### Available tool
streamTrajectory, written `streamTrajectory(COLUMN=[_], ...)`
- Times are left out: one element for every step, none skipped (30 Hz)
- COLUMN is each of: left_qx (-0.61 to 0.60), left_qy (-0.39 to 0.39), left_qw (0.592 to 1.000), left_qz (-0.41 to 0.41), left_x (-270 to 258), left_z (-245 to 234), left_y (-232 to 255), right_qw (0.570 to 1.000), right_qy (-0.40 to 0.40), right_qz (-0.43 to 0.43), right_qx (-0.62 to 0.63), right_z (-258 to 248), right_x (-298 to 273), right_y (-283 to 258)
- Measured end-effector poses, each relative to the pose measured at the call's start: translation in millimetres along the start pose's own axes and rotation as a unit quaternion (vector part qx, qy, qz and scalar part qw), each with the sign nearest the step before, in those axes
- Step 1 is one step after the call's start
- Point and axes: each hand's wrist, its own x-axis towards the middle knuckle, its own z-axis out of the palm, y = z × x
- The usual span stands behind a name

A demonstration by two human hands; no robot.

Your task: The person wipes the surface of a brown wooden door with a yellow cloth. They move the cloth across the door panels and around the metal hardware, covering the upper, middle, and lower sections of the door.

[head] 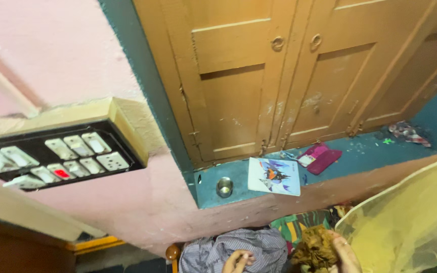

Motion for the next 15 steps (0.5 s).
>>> streamTrajectory(left_qx=[0.001,0.003,0.002,0.033,0.065,0.096,0.084,0.071,0.06,0.04,0.018,-0.005,-0.023,-0.042,-0.061], left_qy=[-0.029,-0.058,-0.084,-0.103,-0.119,-0.135,-0.155,-0.175,-0.193,-0.197,-0.2,-0.202,-0.181,-0.16,-0.139], left_qw=[0.999,0.998,0.995,0.993,0.989,0.985,0.983,0.981,0.978,0.978,0.978,0.977,0.979,0.98,0.98], left_qz=[0.016,0.032,0.05,0.051,0.054,0.056,0.053,0.05,0.048,0.054,0.058,0.062,0.087,0.113,0.132], left_x=[6,11,16,20,25,32,39,47,56,65,72,77,94,111,121], left_z=[7,13,22,30,38,48,61,77,87,92,103,113,121,131,141], left_y=[1,2,3,3,3,4,3,1,1,2,1,1,8,14,14], right_qw=[0.993,0.973,0.94,0.952,0.962,0.97,0.962,0.954,0.944,0.956,0.963,0.966,0.967,0.958,0.942], right_qy=[-0.034,-0.067,-0.103,-0.114,-0.128,-0.143,-0.159,-0.175,-0.194,-0.15,-0.106,-0.061,-0.149,-0.236,-0.316], right_qz=[-0.037,-0.073,-0.106,-0.095,-0.083,-0.07,-0.089,-0.108,-0.127,-0.085,-0.039,0.006,-0.003,-0.011,-0.013], right_qx=[-0.104,-0.206,-0.309,-0.268,-0.226,-0.184,-0.201,-0.218,-0.233,-0.237,-0.244,-0.25,-0.205,-0.159,-0.11], right_z=[-9,-17,-23,-28,-30,-33,-35,-34,-29,-22,-15,-12,-6,1,3], right_x=[6,11,18,23,29,36,41,42,46,50,53,59,79,100,114], right_y=[-4,-4,-3,6,15,16,15,14,13,14,15,9,-4,-12,-15])
